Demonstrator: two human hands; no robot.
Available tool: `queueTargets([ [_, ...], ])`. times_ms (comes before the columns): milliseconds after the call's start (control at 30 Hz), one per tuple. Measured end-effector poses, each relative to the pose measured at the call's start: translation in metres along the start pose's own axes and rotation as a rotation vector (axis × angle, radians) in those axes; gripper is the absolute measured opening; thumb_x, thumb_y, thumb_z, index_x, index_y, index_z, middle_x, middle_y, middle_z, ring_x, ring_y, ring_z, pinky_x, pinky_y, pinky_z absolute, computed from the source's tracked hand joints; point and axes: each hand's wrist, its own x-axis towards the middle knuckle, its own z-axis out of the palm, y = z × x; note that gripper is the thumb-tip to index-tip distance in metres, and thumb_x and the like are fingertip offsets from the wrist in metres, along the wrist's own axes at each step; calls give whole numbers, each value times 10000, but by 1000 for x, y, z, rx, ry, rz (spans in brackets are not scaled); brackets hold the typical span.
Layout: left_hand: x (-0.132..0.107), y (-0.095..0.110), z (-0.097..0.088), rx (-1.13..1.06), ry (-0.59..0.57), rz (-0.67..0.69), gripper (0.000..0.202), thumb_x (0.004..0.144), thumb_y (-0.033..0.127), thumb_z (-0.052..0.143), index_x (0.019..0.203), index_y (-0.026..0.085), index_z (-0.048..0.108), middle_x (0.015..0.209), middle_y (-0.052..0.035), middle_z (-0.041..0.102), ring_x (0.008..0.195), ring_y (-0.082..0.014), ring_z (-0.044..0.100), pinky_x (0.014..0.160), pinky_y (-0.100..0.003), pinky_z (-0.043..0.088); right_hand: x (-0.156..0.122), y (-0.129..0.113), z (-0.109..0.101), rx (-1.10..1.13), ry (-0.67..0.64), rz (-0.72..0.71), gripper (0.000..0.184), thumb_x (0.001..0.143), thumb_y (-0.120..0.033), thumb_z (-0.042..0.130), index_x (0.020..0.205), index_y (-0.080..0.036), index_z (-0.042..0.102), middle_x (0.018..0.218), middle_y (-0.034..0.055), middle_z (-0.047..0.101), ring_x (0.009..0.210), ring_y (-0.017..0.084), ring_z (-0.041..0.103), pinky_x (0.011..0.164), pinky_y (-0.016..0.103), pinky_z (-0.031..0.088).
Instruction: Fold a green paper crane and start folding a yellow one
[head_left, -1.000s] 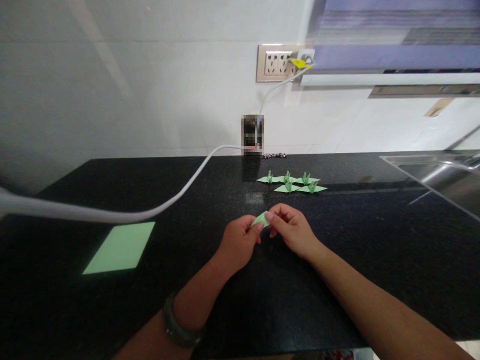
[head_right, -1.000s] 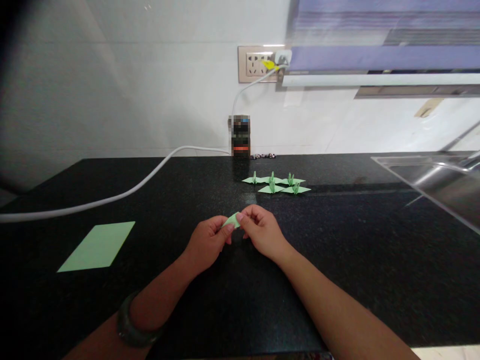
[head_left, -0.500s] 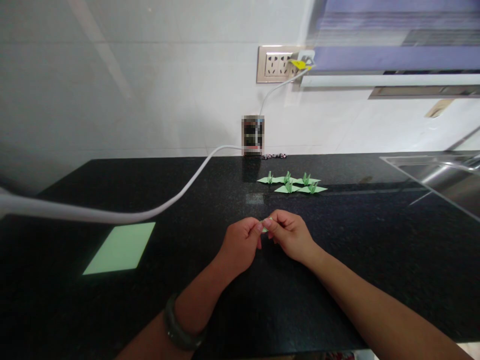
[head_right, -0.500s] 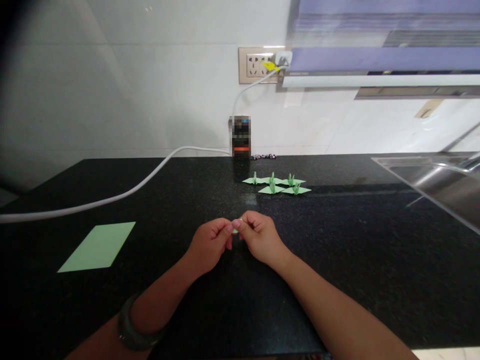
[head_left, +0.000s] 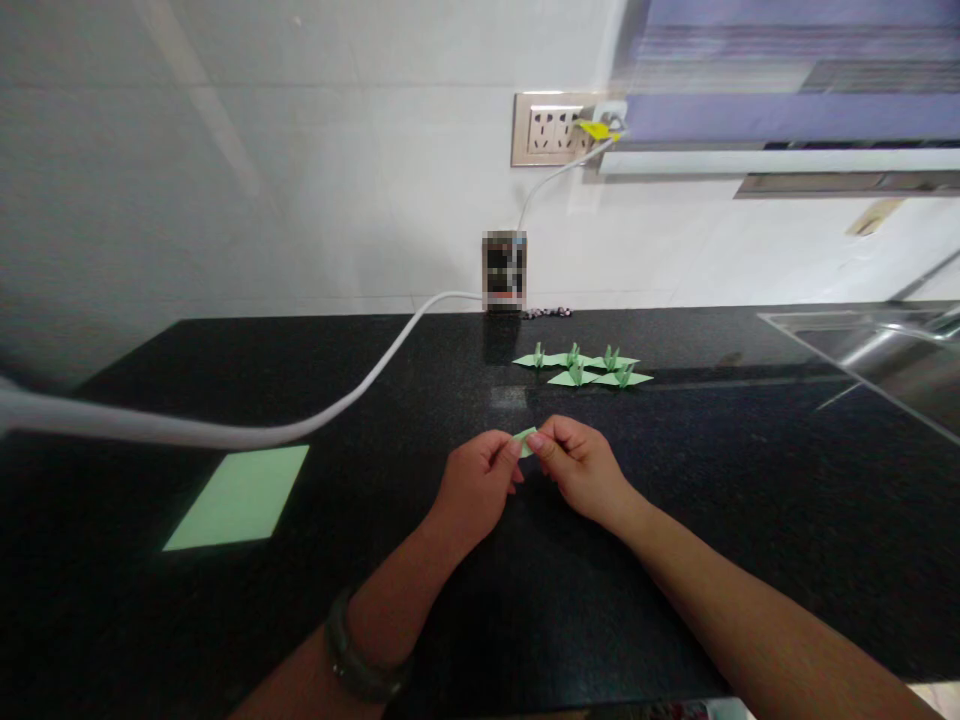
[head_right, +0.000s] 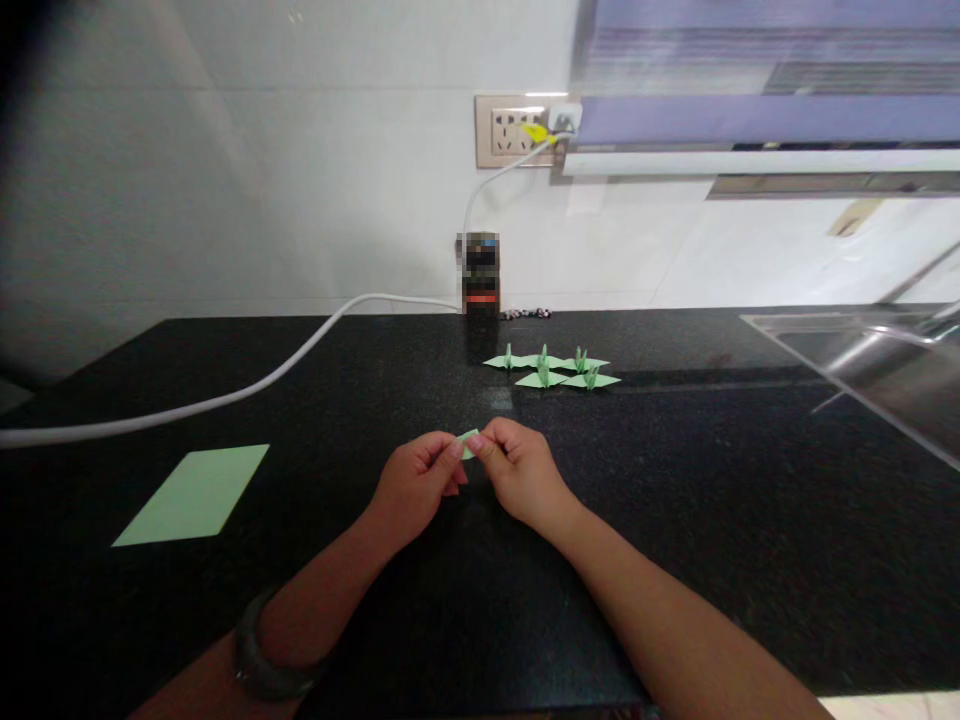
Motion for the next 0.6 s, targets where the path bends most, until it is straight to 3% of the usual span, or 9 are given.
queueTargets([
  [100, 2, -4, 1, -38, 36, 19, 275, 779, 404, 429, 790, 168, 569, 651, -2, 585, 585, -119, 550, 543, -222, 405, 1, 0, 1, 69, -50, 63, 293, 795, -383, 466, 602, -162, 469, 491, -34, 452, 436, 72, 405, 426, 191, 314],
  [267, 3, -7, -1, -51, 52, 5, 271, 773, 385, 442, 739, 155, 581, 619, -10, 583, 576, -125, 548, 548, -230, 416, 1, -1, 0, 207, -76, 91, 237, 791, -377, 477, 749, -151, 534, 558, -27, 479, 447, 69, 425, 424, 189, 336],
  [467, 1, -4, 1, 8, 30, 62, 244, 782, 356, 431, 788, 170, 588, 649, -3, 590, 604, -120, 538, 560, -224, 398, 0, -2, -2, 114, -19, 40, 216, 787, -338, 492, 717, -147, 563, 557, -20, 487, 465, 71, 430, 432, 188, 346],
  [600, 0, 1, -2, 104, 31, 50, 260, 793, 337, 412, 663, 165, 558, 571, 17, 536, 551, -104, 492, 524, -215, 351, -1, 0, 2, 90, -28, 23, 204, 785, -341, 498, 747, -154, 571, 584, -16, 503, 477, 74, 445, 442, 190, 360],
])
